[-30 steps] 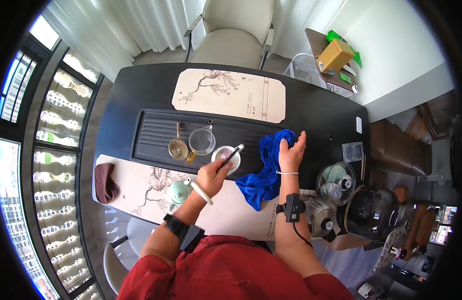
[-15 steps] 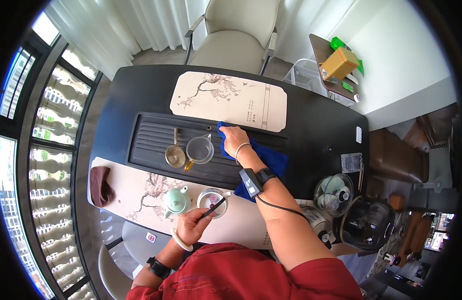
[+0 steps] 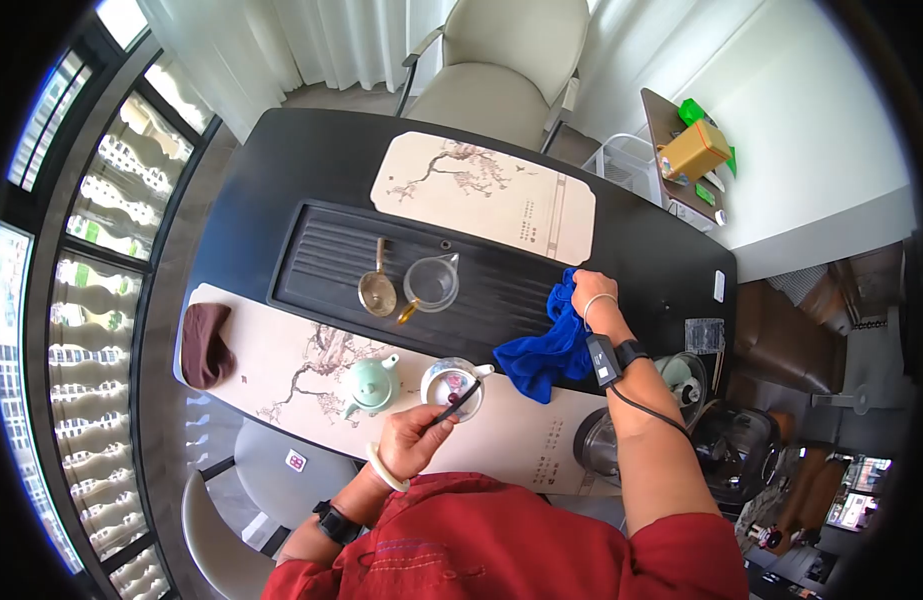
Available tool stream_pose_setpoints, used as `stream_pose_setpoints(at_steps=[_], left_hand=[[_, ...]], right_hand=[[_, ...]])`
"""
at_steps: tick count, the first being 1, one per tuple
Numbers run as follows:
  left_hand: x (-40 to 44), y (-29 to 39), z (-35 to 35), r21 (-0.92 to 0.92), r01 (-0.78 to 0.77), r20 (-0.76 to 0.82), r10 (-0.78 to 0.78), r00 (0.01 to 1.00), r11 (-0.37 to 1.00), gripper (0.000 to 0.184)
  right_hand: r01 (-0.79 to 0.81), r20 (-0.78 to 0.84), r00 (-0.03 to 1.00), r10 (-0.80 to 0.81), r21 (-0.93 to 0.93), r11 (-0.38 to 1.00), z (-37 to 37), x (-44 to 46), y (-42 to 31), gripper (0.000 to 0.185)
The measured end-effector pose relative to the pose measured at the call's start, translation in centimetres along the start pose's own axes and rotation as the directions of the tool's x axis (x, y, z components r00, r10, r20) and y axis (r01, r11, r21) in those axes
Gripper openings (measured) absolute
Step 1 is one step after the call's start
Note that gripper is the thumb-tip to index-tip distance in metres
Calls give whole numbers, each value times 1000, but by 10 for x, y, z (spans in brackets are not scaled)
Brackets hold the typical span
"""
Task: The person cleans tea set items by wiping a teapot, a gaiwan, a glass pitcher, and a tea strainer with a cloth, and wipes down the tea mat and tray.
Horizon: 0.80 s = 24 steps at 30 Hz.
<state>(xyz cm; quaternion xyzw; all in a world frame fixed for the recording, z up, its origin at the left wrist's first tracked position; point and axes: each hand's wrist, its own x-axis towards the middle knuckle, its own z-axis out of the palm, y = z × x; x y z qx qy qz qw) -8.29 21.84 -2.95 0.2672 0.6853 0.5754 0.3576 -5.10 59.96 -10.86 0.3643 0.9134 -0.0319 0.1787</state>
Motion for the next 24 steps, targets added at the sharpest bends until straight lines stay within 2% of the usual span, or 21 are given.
stream_pose_setpoints(at_steps=[2,4,5,7,10,12,13,15,17,18,19,21,24], left_hand=[[-9,-6,-8,-25,7,19,-6,1000,1000,14],[-15,-8,-22,8,-22,36,22,999,1000,14],[-18,-9,-29,49,-58,66,54,996,997,15],[-23,-7,-38,55,-49,64,45,997,997,15],[-31,-5,-51,99,-26,91,18,996,995,13],[-33,-9,-54,76,-47,85,41,996,996,13],[-33,-10,-55,55,-65,74,61,995,996,13],[-33,-9,-58,59,-48,89,42,995,997,13],[-32,-9,-61,64,-30,99,23,995,998,13],[-30,-9,-62,60,-38,104,31,994,997,13],[-30,-9,-63,56,-44,105,38,994,997,13],[-29,-8,-64,65,-46,107,38,994,997,13],[-24,-5,-66,85,-74,90,66,994,994,13]], right_hand=[[-30,-44,999,30,15,999,10,-1,-18,23],[15,-190,982,0,81,997,13,-2,-45,24],[150,-273,958,-86,223,963,18,1,-61,28],[301,-393,899,-192,237,924,31,10,-103,30],[307,-412,894,-177,276,911,30,7,-125,28],[474,-564,779,-276,240,847,39,-14,-122,27],[509,-533,775,-339,209,835,48,-32,-121,27],[573,-595,713,-371,190,797,60,-80,-126,28],[576,-501,758,-419,213,789,80,-118,-122,26],[641,-587,683,-435,198,741,71,-137,-124,21],[645,-587,680,-440,191,740,72,-132,-120,21],[741,-582,625,-520,232,630,73,-123,-107,18],[610,-699,672,-244,335,718,39,-63,-98,21]])
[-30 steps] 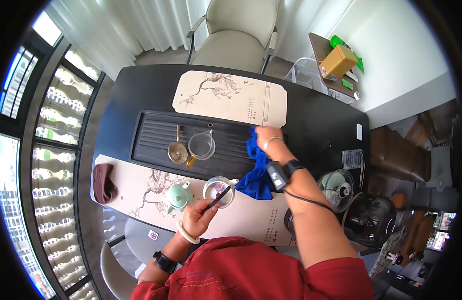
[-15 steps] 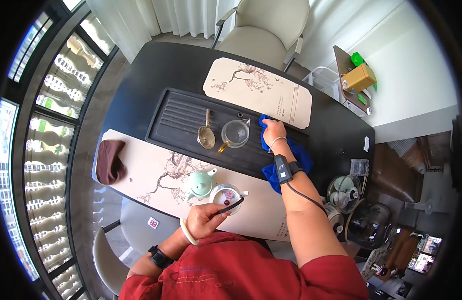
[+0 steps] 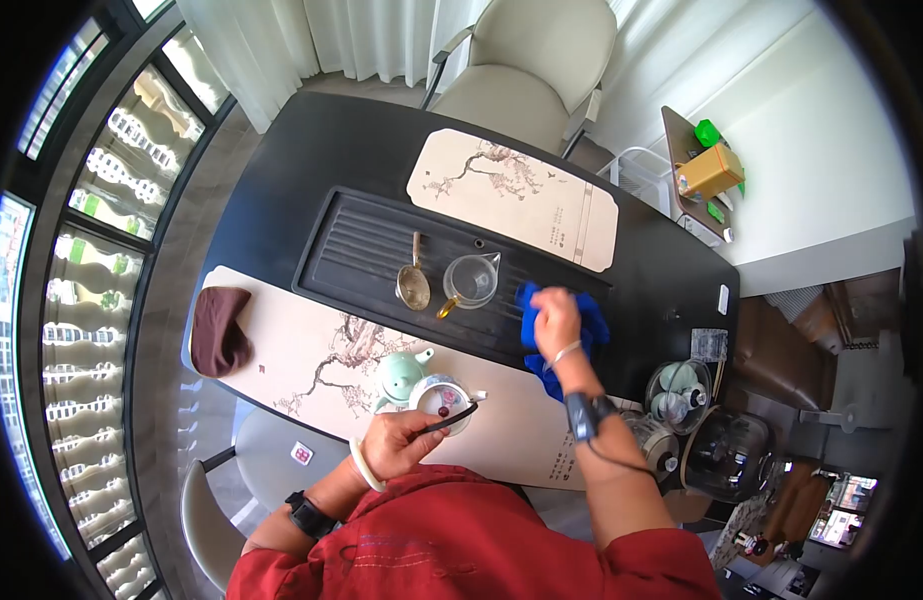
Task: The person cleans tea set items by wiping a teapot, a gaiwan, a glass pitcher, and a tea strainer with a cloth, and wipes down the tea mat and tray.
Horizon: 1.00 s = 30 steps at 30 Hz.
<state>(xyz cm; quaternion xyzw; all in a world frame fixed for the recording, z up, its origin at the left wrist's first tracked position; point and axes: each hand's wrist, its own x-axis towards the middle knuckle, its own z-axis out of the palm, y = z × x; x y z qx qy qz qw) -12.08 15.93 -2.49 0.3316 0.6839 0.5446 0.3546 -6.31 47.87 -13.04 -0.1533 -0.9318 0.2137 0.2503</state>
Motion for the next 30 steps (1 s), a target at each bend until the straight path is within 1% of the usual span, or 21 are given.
stream_pose_setpoints(at_steps=[1,2,3,5,6,7,9,11,13,14,16,17,18,19,21,23,24,25,26,27,30], left_hand=[[0,1,1,3,-20,-17,20,1000,1000,13],[0,3,1,5,14,-14,-14,1000,1000,14],[0,0,3,5,16,-17,-16,1000,1000,14],[1,-2,6,0,42,-19,-42,999,999,14],[3,-2,7,-1,46,-17,-46,999,999,14],[5,-2,8,-16,37,-29,-38,999,999,14],[8,-2,7,-34,18,-37,-19,999,999,14],[10,-3,6,-51,62,0,-62,998,997,13],[11,-4,4,-79,69,2,-69,998,994,13],[10,-2,4,-65,65,11,-65,998,996,13],[13,0,4,-51,63,23,-62,998,997,13],[14,0,6,-38,49,5,-49,999,998,13],[12,1,8,-24,42,-12,-42,999,999,13],[11,0,11,-21,53,-12,-53,999,998,13],[11,-2,14,-16,56,-23,-57,998,998,14],[12,-1,15,-8,78,-2,-79,997,997,15],[14,-3,16,-27,73,-6,-73,997,997,15],[15,-4,17,-45,64,-12,-65,998,997,15],[17,-4,16,-49,52,-9,-53,999,997,15],[18,-5,15,-37,64,13,-64,998,997,15],[17,-2,13,-17,72,45,-71,996,997,15]], right_hand=[[-14,-49,999,12,-44,999,0,22,7,22],[-46,-43,998,41,-123,991,5,36,11,28],[-156,104,977,185,-239,958,10,40,11,38],[-150,196,950,242,-393,907,17,32,-6,37],[-127,219,949,228,-394,910,20,20,-12,35],[-62,212,967,141,-341,938,21,1,-16,33],[-18,252,964,83,-247,969,13,-39,-23,36],[5,260,964,50,-206,978,-3,-62,-28,31],[-79,429,898,96,-57,995,-20,-63,-29,25],[-98,421,902,97,-18,995,-16,-54,-17,24],[-69,163,984,72,-25,997,-1,-11,-7,26],[-73,80,994,75,-34,997,9,12,-4,25],[-93,56,994,96,-59,994,21,32,-3,26],[-93,70,992,101,-112,989,37,41,5,25],[-91,175,975,137,-249,964,40,43,-15,21],[-21,213,976,51,-143,989,38,11,-23,17],[-22,245,968,51,-121,992,31,-8,-30,16],[24,290,957,6,-101,995,29,-31,-31,17],[22,374,927,17,-98,995,21,-49,-39,18],[-24,377,925,47,-65,998,12,-61,-46,17],[-13,476,879,-12,50,999,-13,-53,-38,18]])
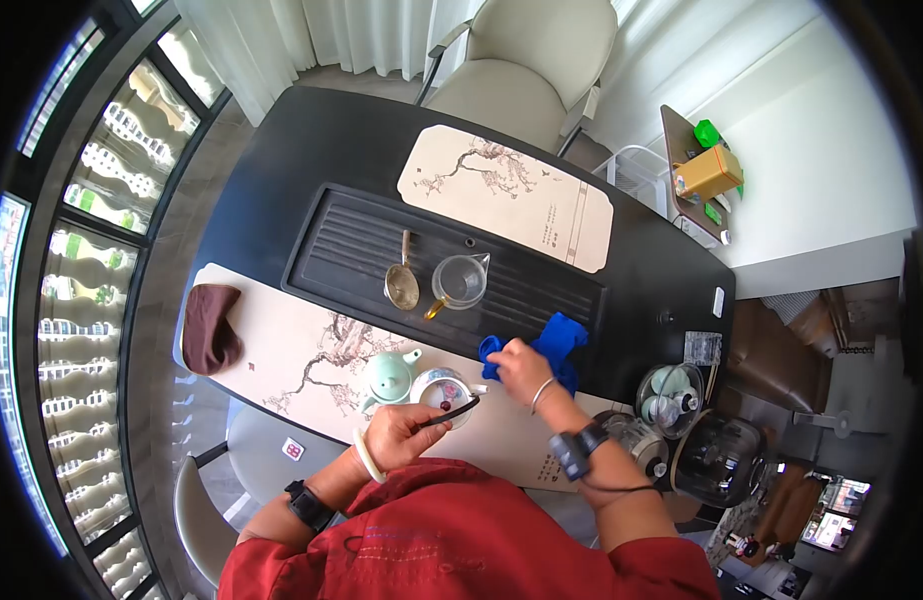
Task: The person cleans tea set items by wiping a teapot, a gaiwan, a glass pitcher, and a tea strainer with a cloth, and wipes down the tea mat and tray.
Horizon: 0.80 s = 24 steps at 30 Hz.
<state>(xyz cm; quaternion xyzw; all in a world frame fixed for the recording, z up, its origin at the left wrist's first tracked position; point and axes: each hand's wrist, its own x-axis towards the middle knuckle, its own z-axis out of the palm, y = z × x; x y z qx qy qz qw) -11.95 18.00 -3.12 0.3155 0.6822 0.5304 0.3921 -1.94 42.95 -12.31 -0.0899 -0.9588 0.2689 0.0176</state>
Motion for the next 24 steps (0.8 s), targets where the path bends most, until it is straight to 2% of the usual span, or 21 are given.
stream_pose_setpoints(at_steps=[1,2,3,5,7,9,11,13,14,16,17,19,20,22,24], left_hand=[[-1,1,-1,8,1,20,-1,1000,1000,14],[0,3,-3,13,5,19,-5,1000,1000,14],[0,6,-4,-10,10,16,-10,1000,1000,14],[-1,5,-1,-29,24,23,-24,999,999,14],[-1,2,3,-42,5,-23,-6,1000,999,14],[-1,3,4,-65,38,-4,-39,999,997,14],[1,2,4,-79,65,-10,-66,998,995,15],[1,-1,4,-82,70,13,-69,998,994,15],[1,-1,4,-87,89,27,-87,996,992,15],[-1,1,3,-79,72,25,-70,997,994,15],[-2,1,3,-66,57,35,-55,998,996,15],[-2,0,6,-76,39,24,-37,999,996,16],[-3,0,8,-86,18,13,-17,1000,996,16],[-4,-1,11,-75,46,16,-45,999,996,16],[-8,-1,11,-65,70,14,-69,998,995,15]], right_hand=[[9,14,1000,-10,16,1000,-10,13,11,19],[-30,-96,995,28,-16,999,-24,30,17,22],[-93,-221,973,67,-109,990,-32,49,29,23],[-315,-397,879,265,-66,947,-25,77,59,19],[-364,-331,892,309,-115,924,-11,84,46,19],[-239,-313,930,193,-115,964,15,67,14,21],[-184,-153,973,171,-73,980,25,35,-4,23],[-161,-53,986,159,-23,987,26,2,-20,22],[-150,-54,988,148,-33,988,19,4,-16,22],[-135,69,989,131,59,989,8,-2,-7,20],[-196,1,981,196,39,980,-4,13,-6,18],[-107,-174,980,96,-57,993,-13,45,5,20],[-110,-170,980,100,-51,993,-11,51,7,20],[-97,27,994,105,-209,973,-4,59,3,21],[-137,53,987,153,-227,964,-11,49,9,21]])
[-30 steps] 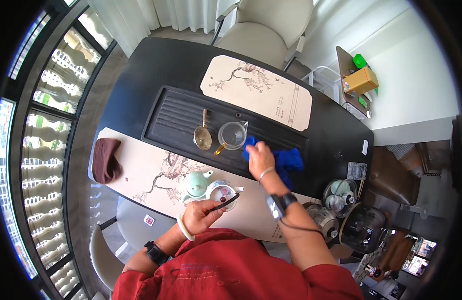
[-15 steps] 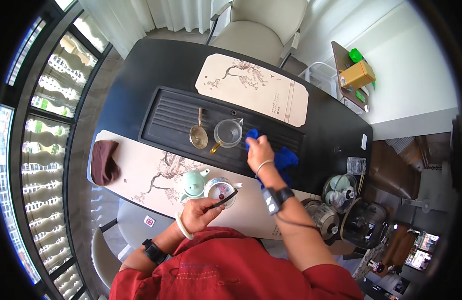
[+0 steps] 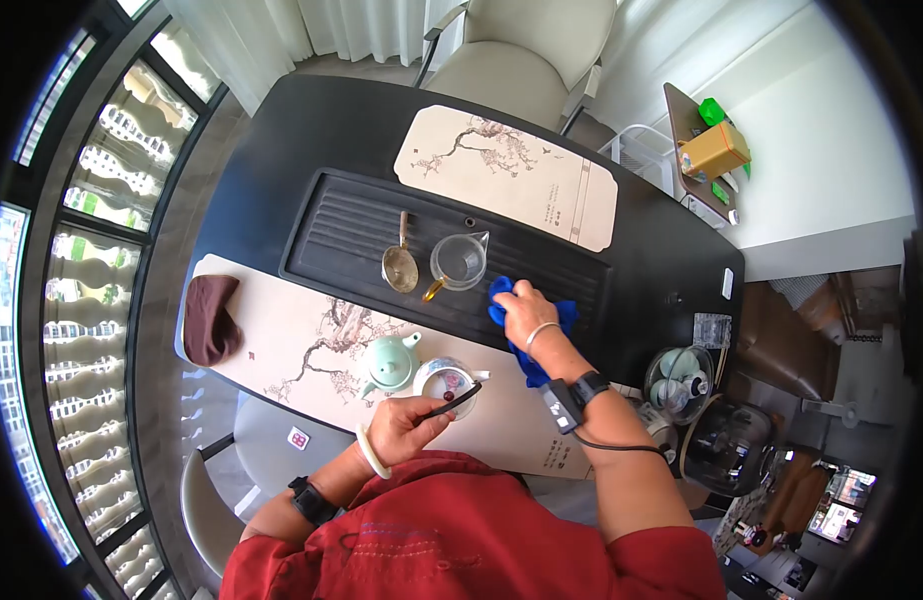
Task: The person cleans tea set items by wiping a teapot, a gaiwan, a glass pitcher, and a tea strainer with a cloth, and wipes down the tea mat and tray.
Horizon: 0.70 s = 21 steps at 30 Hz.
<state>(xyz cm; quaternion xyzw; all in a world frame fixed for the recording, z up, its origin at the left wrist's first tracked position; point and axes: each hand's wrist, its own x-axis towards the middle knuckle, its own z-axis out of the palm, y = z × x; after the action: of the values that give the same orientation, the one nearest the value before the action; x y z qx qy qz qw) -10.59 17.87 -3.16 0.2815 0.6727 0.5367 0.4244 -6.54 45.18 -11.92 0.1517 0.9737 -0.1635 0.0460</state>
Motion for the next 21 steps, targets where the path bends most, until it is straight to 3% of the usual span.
stream_pose_setpoints(at_steps=[5,8,12,15,19,21], left_hand=[[-4,2,-2,-48,-49,-21,48,999,998,16],[-7,-3,-3,-53,-99,-54,97,994,994,16],[-6,1,0,-36,-68,-67,66,996,997,16],[-1,-2,5,-30,-67,-59,65,996,997,16],[9,1,10,-29,-67,-10,67,998,997,15],[10,4,14,-28,-57,18,57,998,998,15]], right_hand=[[-158,73,981,177,-211,964,-27,-43,67,23],[-243,137,950,281,-243,939,-35,-43,64,22],[-161,2,987,161,-36,986,0,-6,19,19],[-113,-51,992,113,-6,994,9,10,-5,20],[-239,-134,960,244,55,969,3,-10,31,22],[-326,-53,945,324,-23,945,-11,-25,49,23]])
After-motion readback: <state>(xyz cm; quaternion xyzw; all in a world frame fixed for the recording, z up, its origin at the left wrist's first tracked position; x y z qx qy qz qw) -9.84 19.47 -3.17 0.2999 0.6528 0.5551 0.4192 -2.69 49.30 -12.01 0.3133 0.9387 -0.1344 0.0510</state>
